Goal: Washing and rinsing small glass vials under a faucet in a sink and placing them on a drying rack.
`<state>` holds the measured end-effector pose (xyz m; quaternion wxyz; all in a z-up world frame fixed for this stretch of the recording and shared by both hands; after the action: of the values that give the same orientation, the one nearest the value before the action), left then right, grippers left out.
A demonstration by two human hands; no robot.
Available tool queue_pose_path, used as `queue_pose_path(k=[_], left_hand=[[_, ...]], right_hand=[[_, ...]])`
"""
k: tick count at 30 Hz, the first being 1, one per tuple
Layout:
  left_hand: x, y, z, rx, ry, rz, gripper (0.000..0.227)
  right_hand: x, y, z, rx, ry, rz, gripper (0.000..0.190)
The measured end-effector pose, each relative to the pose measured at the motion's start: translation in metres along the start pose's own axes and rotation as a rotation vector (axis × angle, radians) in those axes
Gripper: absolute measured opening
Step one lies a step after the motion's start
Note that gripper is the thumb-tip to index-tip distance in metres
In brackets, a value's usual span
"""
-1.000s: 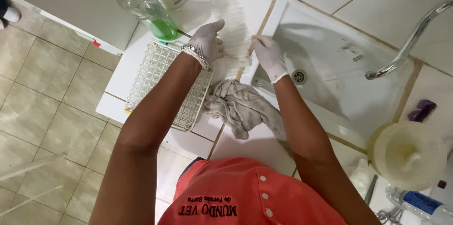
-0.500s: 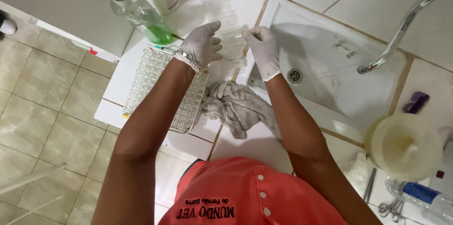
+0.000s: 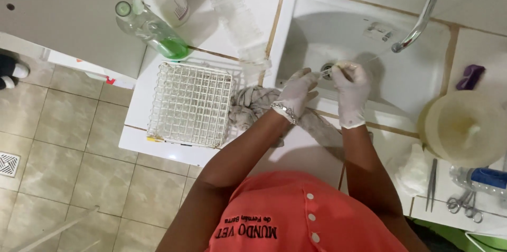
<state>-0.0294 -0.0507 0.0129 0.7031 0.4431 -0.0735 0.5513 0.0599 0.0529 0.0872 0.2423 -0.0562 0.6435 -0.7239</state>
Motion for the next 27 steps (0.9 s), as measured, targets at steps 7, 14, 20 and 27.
queue_pose_path(k=[7,14,20,27], left_hand=[[0.037,-0.016,-0.011,0.066,-0.121,-0.44,0.074],[-0.008,0.0,-0.03,0.371,-0.047,-1.072,0.056],[-0.021,-0.012,-0.05,0.31,-0.09,-1.128,0.051],[-0.02,-0.006,-0.046,0.335,-0.156,-0.932,0.045]], right_hand=[[-0.046,0.011,-0.031,0.017,0.1,0.042,0.019],[-0.068,0.031,-0.087,-0.044,0.162,0.259,0.024],[-0.06,0.033,-0.057,-0.047,0.084,0.303,0.029],[-0.085,0.003,-0.049,-0.11,0.173,0.209,0.024]])
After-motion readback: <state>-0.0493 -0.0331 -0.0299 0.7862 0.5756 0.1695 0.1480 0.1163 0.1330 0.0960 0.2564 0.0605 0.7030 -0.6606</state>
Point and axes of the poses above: each hand's wrist, its own z-axis away from the middle knuckle, its own x-axis out of the palm, y = z × x, the point moved 7 cm from there along -z, towards the middle knuckle, and after that the axes turned 5 degrees about -y, right-handed, at the moved point
